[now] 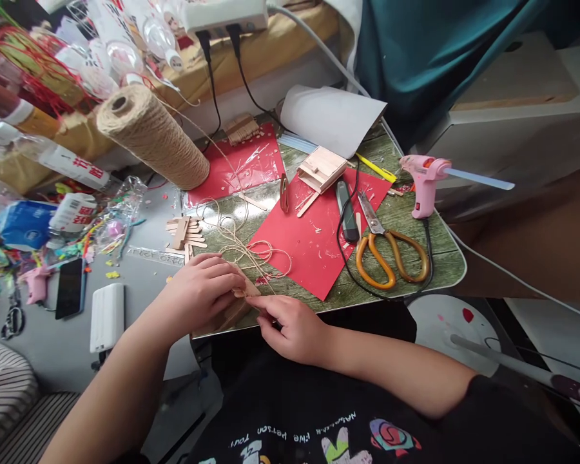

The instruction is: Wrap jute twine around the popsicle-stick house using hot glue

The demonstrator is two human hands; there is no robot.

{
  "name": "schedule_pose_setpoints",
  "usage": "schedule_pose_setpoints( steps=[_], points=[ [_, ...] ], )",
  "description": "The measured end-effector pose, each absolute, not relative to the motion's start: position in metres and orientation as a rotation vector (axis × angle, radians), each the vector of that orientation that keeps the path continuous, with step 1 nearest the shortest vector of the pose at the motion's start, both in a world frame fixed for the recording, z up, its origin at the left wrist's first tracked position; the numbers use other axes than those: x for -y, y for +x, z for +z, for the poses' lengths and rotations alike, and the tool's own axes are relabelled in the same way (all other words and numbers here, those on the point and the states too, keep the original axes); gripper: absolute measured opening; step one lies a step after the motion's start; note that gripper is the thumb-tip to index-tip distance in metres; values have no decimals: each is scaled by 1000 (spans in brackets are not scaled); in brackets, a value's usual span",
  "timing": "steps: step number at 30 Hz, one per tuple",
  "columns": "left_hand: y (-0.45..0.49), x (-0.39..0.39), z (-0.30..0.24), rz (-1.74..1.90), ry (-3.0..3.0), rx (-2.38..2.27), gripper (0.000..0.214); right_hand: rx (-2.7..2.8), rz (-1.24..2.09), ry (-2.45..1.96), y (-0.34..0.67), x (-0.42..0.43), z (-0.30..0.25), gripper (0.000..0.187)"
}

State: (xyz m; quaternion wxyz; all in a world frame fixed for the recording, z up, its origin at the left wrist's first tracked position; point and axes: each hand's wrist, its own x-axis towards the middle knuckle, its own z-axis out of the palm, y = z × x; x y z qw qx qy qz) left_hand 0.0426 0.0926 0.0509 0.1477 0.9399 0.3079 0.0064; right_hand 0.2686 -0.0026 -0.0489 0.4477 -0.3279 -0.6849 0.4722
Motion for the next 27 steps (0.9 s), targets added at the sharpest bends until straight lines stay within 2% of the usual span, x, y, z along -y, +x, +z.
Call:
schedule_pose_setpoints(
  steps=[7,10,14,22,27],
  points=[
    [45,-67,70,414,2816,-1170,15,1776,929,-733,271,-13,-35,49],
    [46,-48,62,669,2842,-1280,26,1817,828,-705,272,-18,-35,49],
    [51,-28,41,931,2725,-1389,26,1806,804,-632,274,-19,-44,47],
    [59,-12,38,809,2634,-1422,25,1805,846,-530,277,-15,-57,44],
    [52,-11,33,717,2702,-1268,23,1910,734,-589,279,-10,-60,39]
  ],
)
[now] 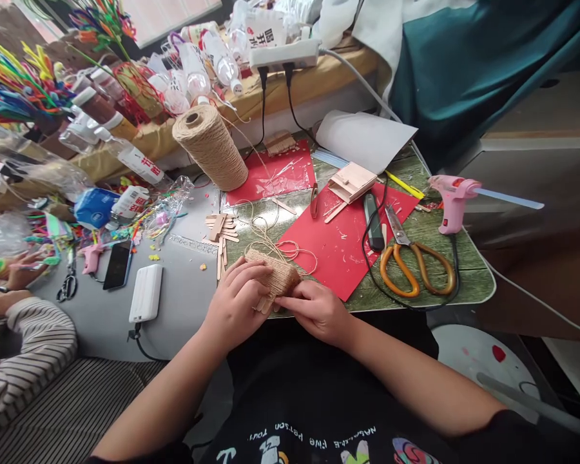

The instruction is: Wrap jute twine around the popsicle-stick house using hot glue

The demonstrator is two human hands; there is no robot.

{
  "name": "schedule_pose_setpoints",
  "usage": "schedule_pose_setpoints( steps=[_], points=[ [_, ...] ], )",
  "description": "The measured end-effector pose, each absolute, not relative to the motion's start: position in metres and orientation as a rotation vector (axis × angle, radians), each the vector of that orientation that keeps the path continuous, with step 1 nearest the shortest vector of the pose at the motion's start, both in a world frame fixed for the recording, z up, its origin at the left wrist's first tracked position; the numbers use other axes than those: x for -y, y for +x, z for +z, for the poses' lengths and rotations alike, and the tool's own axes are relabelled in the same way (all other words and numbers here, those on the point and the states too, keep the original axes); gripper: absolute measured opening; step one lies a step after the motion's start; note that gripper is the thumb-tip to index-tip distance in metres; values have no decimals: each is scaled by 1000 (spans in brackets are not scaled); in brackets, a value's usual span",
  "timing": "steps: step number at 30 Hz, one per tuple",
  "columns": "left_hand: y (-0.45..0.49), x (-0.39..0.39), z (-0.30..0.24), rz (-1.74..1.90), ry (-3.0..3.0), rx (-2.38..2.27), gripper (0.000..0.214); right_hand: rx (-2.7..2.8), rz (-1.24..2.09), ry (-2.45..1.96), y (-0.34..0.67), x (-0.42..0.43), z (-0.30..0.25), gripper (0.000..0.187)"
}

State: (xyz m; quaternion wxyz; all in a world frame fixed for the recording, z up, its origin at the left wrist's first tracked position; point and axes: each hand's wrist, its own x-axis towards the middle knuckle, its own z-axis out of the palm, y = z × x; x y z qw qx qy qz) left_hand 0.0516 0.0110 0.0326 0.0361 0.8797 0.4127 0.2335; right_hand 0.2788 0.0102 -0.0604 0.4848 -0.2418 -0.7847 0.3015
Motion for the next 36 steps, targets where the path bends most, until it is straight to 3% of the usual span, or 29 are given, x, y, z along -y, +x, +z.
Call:
schedule_pose_setpoints(
  steps=[5,10,13,17,23,28,36],
  points=[
    [40,-9,44,442,2763,-1113,27,2016,590,-653,282,-4,-66,39],
    [27,-21,77,101,2754,-980,44,2024,560,-680,284,0,-71,43],
    [22,-35,89,2,2747,-948,41,1989,601,-698,285,1,-70,48],
    [21,-53,85,108,2728,-927,28,1925,680,-725,287,1,-65,44],
    [22,-56,69,220,2555,-999,38,1676,950,-730,287,-3,-59,28],
    [31,-36,69,310,2507,-1207,31,1479,1141,-931,287,-11,-51,18],
    [54,6,57,353,2316,-1728,34,1364,1342,-1034,285,-30,-37,19]
  ],
)
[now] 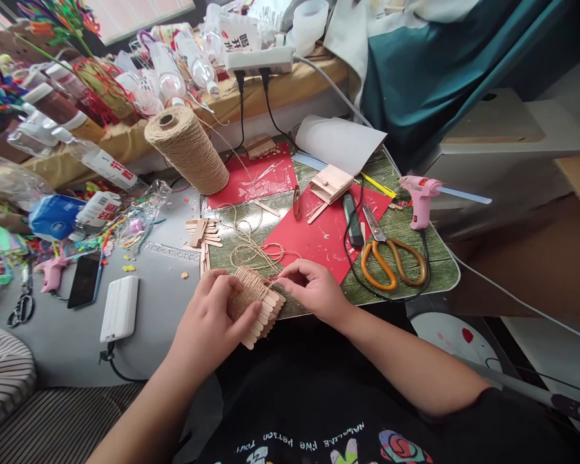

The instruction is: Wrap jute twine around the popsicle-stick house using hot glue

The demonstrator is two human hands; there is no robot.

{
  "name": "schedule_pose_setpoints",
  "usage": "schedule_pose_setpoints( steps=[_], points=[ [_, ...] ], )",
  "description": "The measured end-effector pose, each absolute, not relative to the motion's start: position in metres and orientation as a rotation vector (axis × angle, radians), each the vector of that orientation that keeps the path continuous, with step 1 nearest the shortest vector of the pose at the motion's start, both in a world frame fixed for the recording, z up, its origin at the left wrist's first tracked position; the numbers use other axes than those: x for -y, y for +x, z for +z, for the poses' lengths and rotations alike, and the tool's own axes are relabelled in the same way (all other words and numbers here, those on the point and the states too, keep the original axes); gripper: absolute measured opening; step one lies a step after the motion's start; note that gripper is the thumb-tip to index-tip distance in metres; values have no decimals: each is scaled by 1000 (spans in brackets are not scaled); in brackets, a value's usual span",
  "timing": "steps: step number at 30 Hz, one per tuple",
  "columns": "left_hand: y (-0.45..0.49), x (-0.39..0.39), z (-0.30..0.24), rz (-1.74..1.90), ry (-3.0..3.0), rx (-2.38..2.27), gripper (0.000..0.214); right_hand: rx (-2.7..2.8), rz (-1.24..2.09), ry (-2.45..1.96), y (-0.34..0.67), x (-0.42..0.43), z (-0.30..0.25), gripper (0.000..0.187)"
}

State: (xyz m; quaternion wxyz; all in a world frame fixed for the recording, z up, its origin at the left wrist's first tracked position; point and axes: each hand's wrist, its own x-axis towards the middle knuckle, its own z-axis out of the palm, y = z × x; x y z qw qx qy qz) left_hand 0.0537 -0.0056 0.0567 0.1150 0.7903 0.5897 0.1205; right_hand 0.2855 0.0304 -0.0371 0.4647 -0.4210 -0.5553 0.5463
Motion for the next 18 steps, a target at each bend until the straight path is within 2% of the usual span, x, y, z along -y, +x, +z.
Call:
schedule_pose_setpoints(
  steps=[5,9,11,14,18],
  points=[
    [46,-2,57,435,2400,-1640,28,1312,1463,-1050,283,-39,-34,21],
    [31,-34,60,394,2621,-917,30,1292,1497,-1038,281,-42,-36,21],
    [28,-46,60,395,2635,-707,32,1315,1479,-1050,280,-45,-36,21],
    [34,-50,58,485,2632,-699,31,1346,1464,-1057,280,-50,-37,20],
    [52,-29,55,542,2605,-954,24,1385,1432,-1076,284,-60,-31,20]
  ],
)
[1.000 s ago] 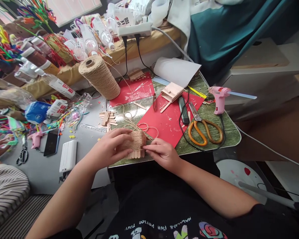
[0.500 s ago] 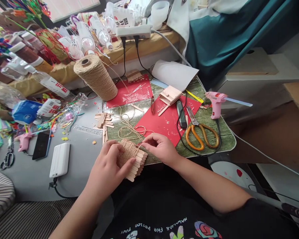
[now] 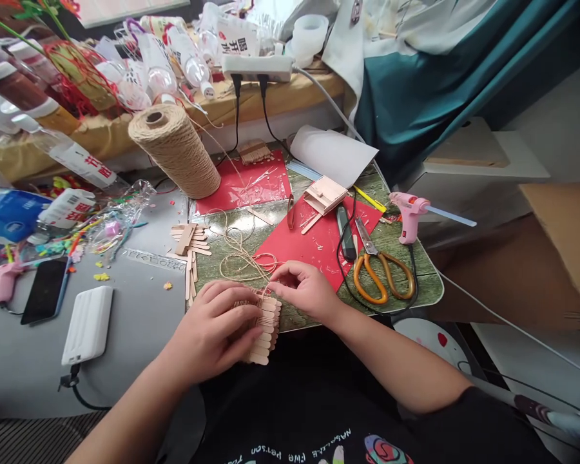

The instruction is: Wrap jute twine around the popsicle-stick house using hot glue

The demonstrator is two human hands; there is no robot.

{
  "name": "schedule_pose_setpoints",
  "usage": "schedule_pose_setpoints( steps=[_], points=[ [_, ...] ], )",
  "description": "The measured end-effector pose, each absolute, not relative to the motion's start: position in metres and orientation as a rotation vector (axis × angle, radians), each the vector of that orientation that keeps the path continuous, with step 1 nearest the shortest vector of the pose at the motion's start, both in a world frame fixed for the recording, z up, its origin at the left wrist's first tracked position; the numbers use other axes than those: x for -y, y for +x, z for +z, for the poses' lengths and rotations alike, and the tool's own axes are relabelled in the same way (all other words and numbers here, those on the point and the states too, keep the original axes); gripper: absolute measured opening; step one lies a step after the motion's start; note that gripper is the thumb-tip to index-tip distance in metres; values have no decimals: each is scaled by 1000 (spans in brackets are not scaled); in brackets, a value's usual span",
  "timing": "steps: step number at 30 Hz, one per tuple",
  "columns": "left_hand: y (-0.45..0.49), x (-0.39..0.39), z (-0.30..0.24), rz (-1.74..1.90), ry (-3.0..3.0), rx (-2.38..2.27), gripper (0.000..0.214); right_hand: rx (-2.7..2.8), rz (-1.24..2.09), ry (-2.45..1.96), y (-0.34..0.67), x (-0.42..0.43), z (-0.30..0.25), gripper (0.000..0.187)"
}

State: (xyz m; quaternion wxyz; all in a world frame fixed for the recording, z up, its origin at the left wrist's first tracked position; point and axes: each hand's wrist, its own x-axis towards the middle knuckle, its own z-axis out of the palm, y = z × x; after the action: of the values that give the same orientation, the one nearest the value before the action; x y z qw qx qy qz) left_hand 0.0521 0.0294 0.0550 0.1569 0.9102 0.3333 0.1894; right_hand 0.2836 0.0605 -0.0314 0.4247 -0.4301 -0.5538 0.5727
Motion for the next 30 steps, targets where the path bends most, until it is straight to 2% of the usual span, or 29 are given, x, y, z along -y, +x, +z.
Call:
schedule_pose_setpoints(
  steps=[5,9,13,21,30],
  points=[
    [66,-4,52,590,2587,-1210,29,1526,1353,-1141,291,-74,-17,15],
    [58,-9,53,500,2645,-1088,46,1636,1304,-1165,294,-82,-8,12],
    [50,-16,55,462,2740,-956,55,1699,1262,-1161,296,-83,4,5],
    [52,-12,52,517,2746,-1001,50,1789,1204,-1083,306,-60,31,5],
    [54,-9,51,575,2724,-1042,49,1773,1204,-997,299,-33,23,5]
  ],
)
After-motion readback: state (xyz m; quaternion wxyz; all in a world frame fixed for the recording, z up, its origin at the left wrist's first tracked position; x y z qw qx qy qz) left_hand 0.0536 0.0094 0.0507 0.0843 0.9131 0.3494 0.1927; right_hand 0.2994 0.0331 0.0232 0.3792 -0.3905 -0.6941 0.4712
